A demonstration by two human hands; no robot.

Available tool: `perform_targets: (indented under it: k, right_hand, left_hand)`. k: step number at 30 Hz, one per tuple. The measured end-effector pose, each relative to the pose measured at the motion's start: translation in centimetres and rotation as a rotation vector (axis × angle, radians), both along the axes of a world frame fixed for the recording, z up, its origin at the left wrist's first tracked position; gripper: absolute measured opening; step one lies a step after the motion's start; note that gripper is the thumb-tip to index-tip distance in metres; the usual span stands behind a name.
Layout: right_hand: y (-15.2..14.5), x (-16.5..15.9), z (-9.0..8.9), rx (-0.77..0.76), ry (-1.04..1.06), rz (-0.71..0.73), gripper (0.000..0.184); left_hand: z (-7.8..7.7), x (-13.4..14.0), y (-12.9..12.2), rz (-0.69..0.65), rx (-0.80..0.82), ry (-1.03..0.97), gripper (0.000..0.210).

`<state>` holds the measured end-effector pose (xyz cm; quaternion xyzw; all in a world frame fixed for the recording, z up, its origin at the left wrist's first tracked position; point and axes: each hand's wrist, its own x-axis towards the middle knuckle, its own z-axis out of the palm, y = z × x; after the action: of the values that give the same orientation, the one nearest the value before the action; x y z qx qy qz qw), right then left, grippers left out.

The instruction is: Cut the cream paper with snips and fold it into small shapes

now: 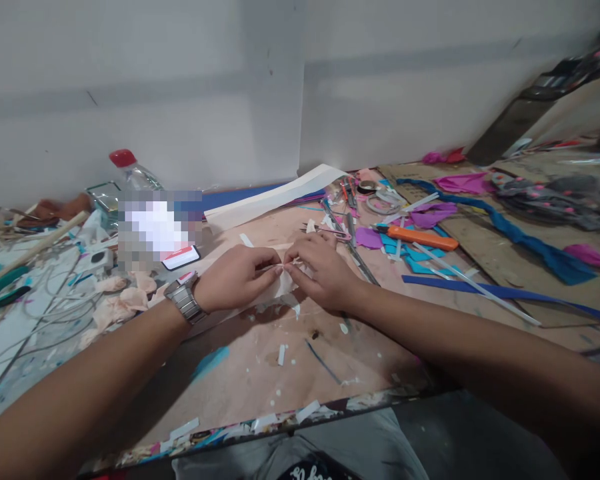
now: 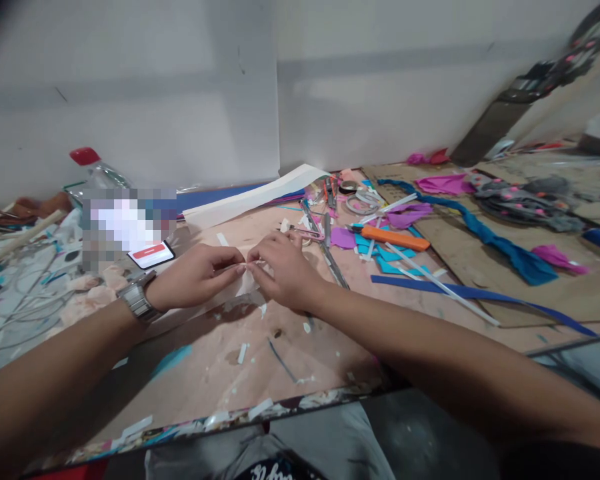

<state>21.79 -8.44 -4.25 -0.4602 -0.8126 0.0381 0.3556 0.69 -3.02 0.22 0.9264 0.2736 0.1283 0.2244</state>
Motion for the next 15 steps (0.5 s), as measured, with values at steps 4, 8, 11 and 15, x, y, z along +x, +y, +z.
perform_targets:
  k: [4, 8, 11, 15]
  right_hand:
    - [0.01, 0.01, 0.06, 0.004, 0.017, 0.002, 0.009]
    - [0.03, -0.03, 0.08, 0.006, 0.018, 0.006, 0.01]
    - [-0.02, -0.05, 0.07, 0.016, 0.004, 0.011, 0.012]
    - [-0.09, -0.07, 0.15, 0.015, 0.009, 0.012, 0.01]
  left_hand:
    - [0.13, -0.03, 0.01, 0.013, -0.023, 0.001, 0.024]
    - [0.21, 0.05, -0.06, 0.019, -0.051, -0.003, 0.023]
    - [0.19, 0.08, -0.08, -0.004, -0.066, -0.002, 0.023]
    - [0.11, 0.02, -0.01, -0.031, -0.066, 0.013, 0.017]
